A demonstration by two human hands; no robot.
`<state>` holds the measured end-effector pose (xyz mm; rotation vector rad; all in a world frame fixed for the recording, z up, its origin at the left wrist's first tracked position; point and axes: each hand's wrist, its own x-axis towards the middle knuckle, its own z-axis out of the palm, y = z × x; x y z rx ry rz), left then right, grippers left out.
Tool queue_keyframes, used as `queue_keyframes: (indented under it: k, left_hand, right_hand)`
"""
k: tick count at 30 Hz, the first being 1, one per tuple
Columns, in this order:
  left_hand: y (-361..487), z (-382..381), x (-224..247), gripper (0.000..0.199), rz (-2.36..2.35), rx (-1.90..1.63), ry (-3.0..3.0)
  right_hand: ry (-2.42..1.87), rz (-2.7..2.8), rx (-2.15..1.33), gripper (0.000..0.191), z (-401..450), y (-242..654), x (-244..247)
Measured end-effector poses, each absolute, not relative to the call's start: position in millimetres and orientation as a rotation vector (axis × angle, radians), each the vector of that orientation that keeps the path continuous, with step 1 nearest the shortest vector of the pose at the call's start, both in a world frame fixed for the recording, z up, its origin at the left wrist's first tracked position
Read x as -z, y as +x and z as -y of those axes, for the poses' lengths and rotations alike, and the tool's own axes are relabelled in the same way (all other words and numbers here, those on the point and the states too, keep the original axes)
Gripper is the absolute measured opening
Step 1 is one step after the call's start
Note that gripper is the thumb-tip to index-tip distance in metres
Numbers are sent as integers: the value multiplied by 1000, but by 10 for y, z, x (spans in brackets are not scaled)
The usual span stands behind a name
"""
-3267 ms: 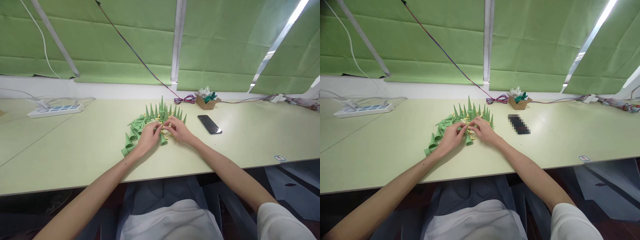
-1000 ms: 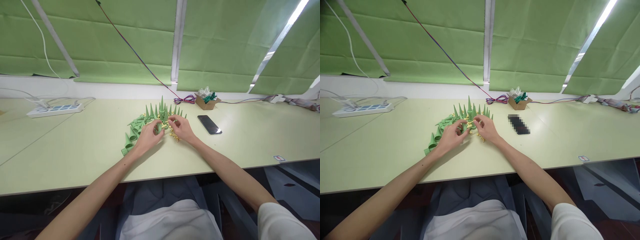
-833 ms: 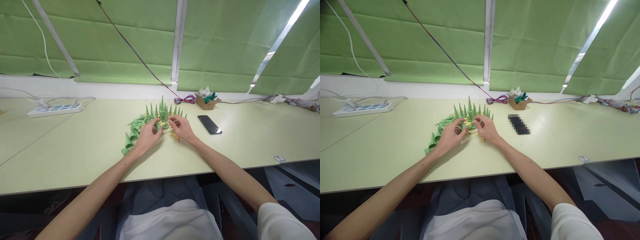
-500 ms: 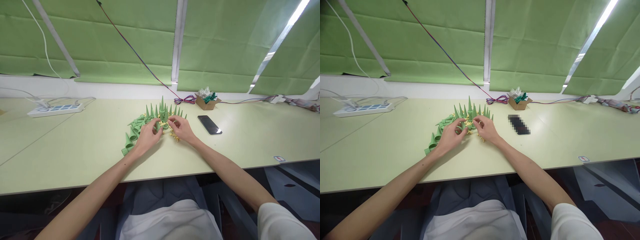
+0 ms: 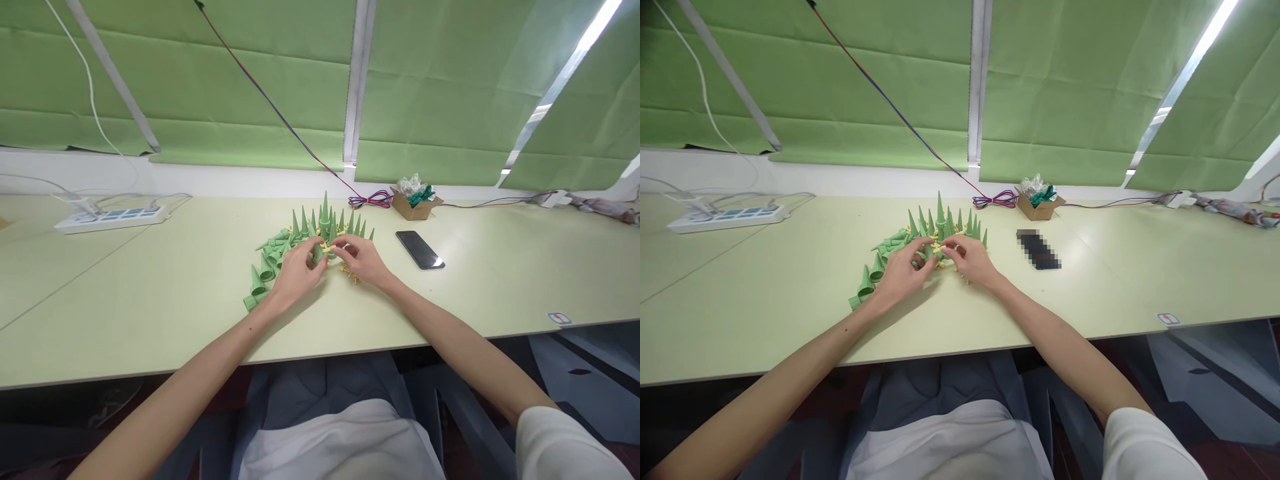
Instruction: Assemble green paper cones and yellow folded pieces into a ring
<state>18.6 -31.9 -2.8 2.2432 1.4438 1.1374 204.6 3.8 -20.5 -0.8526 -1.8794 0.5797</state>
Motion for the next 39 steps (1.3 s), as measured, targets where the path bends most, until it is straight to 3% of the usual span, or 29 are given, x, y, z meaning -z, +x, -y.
queue_keyframes:
  k: [28,39]
  left_hand:
    - [206,306,46,37,-1388,-1198,2256]
    - [189,313,-3,38,-1376,-1110,1953]
  right_hand:
    - [-834,1771,-889,25,-25,2038,196]
    - [-818,1720,-955,25,-13,2031,178]
